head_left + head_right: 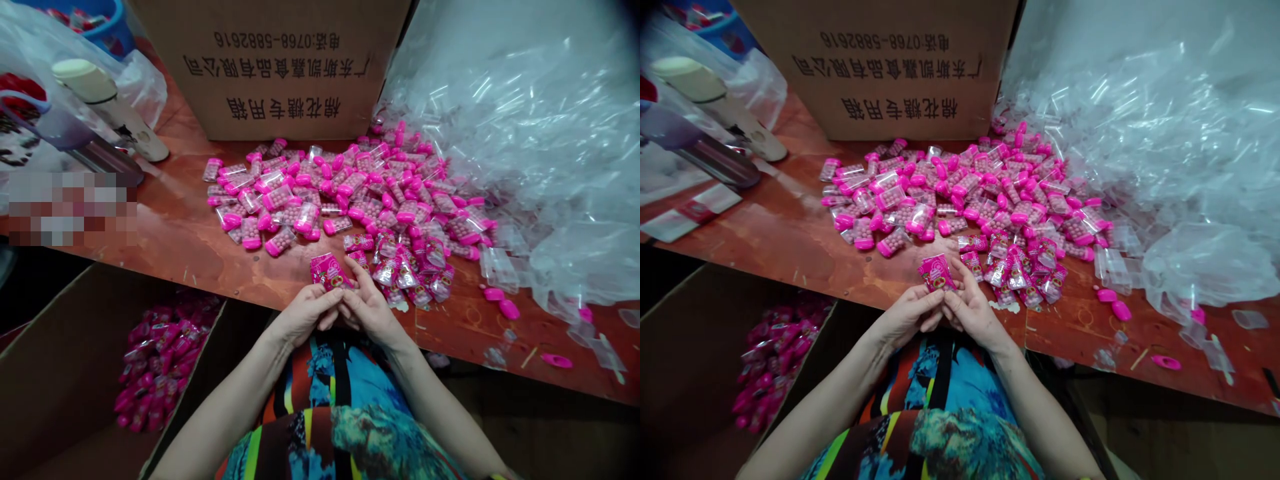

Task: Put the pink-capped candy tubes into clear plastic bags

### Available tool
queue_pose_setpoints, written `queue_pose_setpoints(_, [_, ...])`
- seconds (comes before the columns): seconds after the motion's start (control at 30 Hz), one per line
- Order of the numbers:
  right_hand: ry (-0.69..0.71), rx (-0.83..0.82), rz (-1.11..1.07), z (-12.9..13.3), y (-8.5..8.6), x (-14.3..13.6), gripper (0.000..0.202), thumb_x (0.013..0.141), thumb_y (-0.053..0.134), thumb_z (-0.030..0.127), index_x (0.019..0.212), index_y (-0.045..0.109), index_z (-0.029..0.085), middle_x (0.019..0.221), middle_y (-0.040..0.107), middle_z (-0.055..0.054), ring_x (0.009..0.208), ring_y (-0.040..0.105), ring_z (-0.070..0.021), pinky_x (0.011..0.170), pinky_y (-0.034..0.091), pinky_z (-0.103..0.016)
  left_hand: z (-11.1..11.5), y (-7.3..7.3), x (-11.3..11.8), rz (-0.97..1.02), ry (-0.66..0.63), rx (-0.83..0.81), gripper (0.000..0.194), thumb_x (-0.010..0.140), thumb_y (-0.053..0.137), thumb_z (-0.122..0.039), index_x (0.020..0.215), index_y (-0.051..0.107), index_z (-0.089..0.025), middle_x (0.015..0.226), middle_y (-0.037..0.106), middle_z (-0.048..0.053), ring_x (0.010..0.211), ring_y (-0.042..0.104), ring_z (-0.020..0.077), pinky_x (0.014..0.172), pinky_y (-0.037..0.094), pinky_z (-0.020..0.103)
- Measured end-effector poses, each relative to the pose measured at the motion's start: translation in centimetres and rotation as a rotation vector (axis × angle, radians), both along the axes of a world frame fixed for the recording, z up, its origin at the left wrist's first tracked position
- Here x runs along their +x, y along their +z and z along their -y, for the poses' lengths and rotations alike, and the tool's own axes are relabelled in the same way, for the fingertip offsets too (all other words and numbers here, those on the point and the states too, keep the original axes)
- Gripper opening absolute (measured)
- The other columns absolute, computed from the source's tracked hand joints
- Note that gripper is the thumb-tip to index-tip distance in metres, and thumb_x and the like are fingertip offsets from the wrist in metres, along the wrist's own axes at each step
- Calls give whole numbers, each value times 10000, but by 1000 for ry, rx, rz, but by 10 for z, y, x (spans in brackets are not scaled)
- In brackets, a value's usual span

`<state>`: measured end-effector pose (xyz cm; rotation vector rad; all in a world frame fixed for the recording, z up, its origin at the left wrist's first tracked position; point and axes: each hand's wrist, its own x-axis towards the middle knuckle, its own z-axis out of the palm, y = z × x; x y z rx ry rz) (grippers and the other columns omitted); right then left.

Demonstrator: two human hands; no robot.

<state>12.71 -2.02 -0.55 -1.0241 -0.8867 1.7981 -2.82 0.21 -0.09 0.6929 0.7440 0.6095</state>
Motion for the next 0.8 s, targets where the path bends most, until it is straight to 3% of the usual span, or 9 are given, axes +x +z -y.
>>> queue_pose_setpoints(0.17, [32,28,145,5,-9,9,699,957,572,477,1549,274,256,602,503,89,401,332,-68,397,303,-191,3,-1,7,-12,-68,15,475,863,611,-549,641,687,-137,403,468,-1,361,366,79,465,252,242])
queue_pose_setpoints(0.23, [14,99,320,12,-4,19,624,977,534,465,1531,337,255,646,538,56,462,420,-94,447,360,-212,5,3,6,-55,-97,18,462,869,599,-556,672,686,-147,404,485,-2,345,368,82,442,227,241])
queue_pose_setpoints(0.3, [-30,218,617,18,5,32,563,991,507,444,1509,402,250,715,600,8,550,516,-129,509,398,-236,6,8,3,-140,-57,36,423,877,595,-538,768,715,-147,497,590,22,333,357,70,423,209,243])
queue_pose_setpoints(0.37, [-107,340,1028,22,16,43,571,980,529,442,1504,439,233,753,649,-33,575,557,-156,523,380,-251,4,12,-4,-257,61,79,394,886,590,-505,841,738,-142,667,696,64,338,343,53,411,198,245])
queue_pose_setpoints(0.43, [-158,434,1419,21,23,45,586,971,547,451,1501,465,214,737,676,-63,536,555,-167,501,327,-259,0,11,-11,-374,197,128,397,895,575,-483,801,738,-133,705,710,75,347,331,50,405,191,247])
queue_pose_setpoints(0.5, [-123,520,1633,13,24,35,532,997,503,425,1485,496,212,716,693,-83,519,565,-171,493,299,-265,-4,6,-15,-457,292,173,398,896,571,-467,718,713,-141,628,669,49,356,328,60,402,189,246])
queue_pose_setpoints(0.6, [77,598,1674,-6,14,3,466,1031,420,341,1471,514,215,721,708,-99,534,606,-174,491,309,-264,-11,-3,-15,-524,338,260,366,879,600,-419,631,675,-160,584,626,24,432,419,91,442,278,229])
queue_pose_setpoints(0.7, [256,571,1732,-22,-1,-25,471,1017,452,286,1478,503,208,874,733,-142,607,667,-203,510,355,-275,-13,-6,-10,-546,364,323,295,857,621,-342,629,685,-167,597,622,23,560,521,130,539,380,220])
queue_pose_setpoints(0.8, [308,557,1769,-25,-13,-32,484,1000,460,215,1483,496,221,878,734,-135,643,688,-215,534,392,-282,-14,-4,-8,-518,397,291,231,825,650,-299,641,695,-167,590,611,12,552,511,126,520,372,214])
